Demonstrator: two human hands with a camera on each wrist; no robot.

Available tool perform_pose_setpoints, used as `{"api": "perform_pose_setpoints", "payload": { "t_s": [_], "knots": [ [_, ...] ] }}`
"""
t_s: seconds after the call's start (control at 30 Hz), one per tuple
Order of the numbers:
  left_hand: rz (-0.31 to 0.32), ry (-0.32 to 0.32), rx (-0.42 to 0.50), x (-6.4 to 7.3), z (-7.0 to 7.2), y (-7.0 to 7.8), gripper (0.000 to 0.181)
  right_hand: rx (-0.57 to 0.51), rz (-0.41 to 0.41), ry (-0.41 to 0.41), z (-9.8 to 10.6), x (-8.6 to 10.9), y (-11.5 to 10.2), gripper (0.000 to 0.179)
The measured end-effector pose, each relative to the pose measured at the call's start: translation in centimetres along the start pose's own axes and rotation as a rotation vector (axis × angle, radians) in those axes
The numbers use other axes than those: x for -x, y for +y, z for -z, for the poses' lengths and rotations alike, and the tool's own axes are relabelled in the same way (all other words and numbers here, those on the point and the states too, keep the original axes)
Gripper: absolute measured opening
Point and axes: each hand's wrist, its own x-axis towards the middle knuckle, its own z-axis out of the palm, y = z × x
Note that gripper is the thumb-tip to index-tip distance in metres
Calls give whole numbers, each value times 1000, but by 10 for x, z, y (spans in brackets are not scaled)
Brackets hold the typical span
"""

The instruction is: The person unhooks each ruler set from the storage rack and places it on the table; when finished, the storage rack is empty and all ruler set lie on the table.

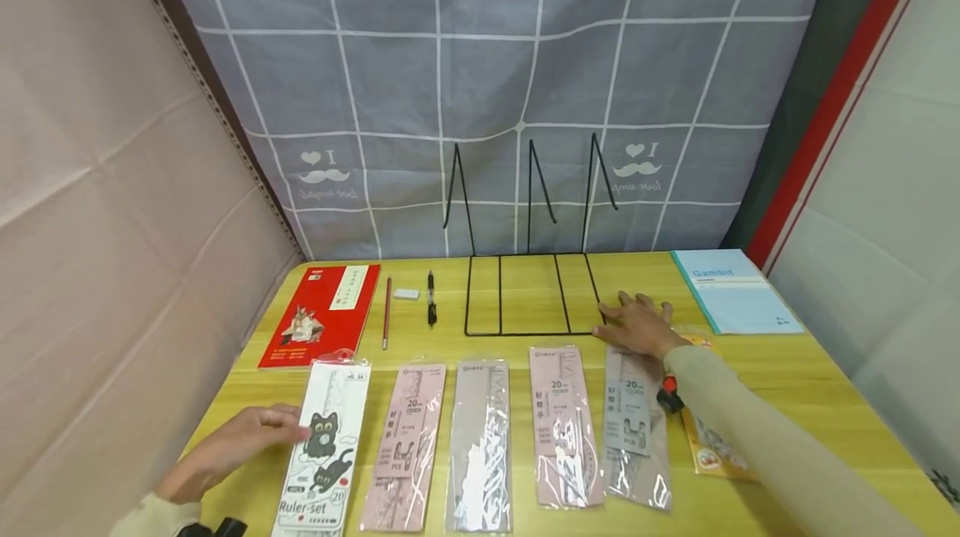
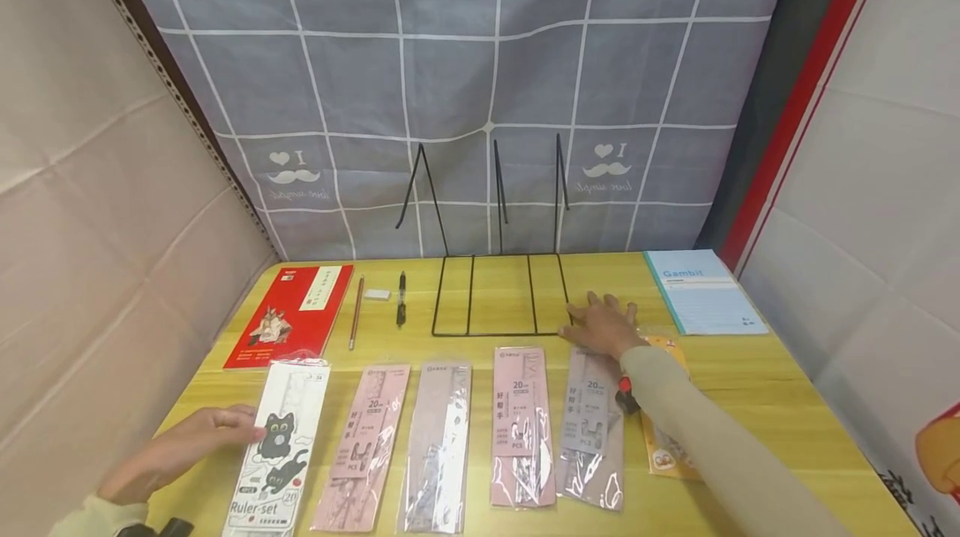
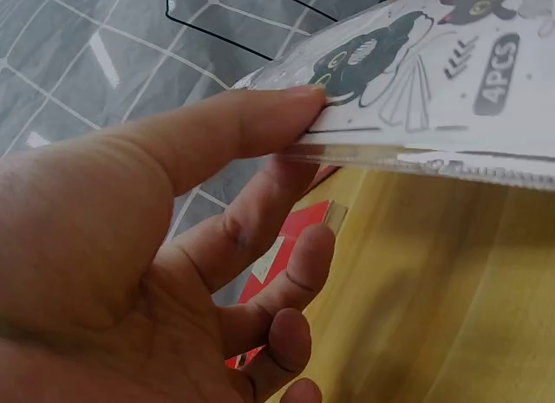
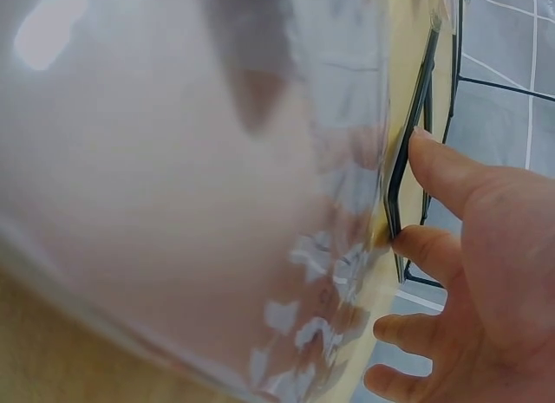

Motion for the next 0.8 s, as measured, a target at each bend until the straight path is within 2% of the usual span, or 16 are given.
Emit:
{"api": "perform_pose_setpoints", "payload": {
  "t_s": [0.27,0.33,0.47,0.67,0.8],
  "knots": [
    [-14,3,-71,-4,-11,-12,31,5,1,4,-1,0,-1,67],
    [6,22,-86,-2,-14,-13,32,4,4,5,-1,0,-2,68],
    [42,77,-127,1,-20,-12,31,-3,8,3,-2,-1,-3,68],
    [75,168,-228,-4,-27,-7,29,9,-1,-4,-2,1,-2,69],
    [105,227,-313,-5,-30,-3,36,11,-7,-1,-1,1,-1,69]
  ]
}}
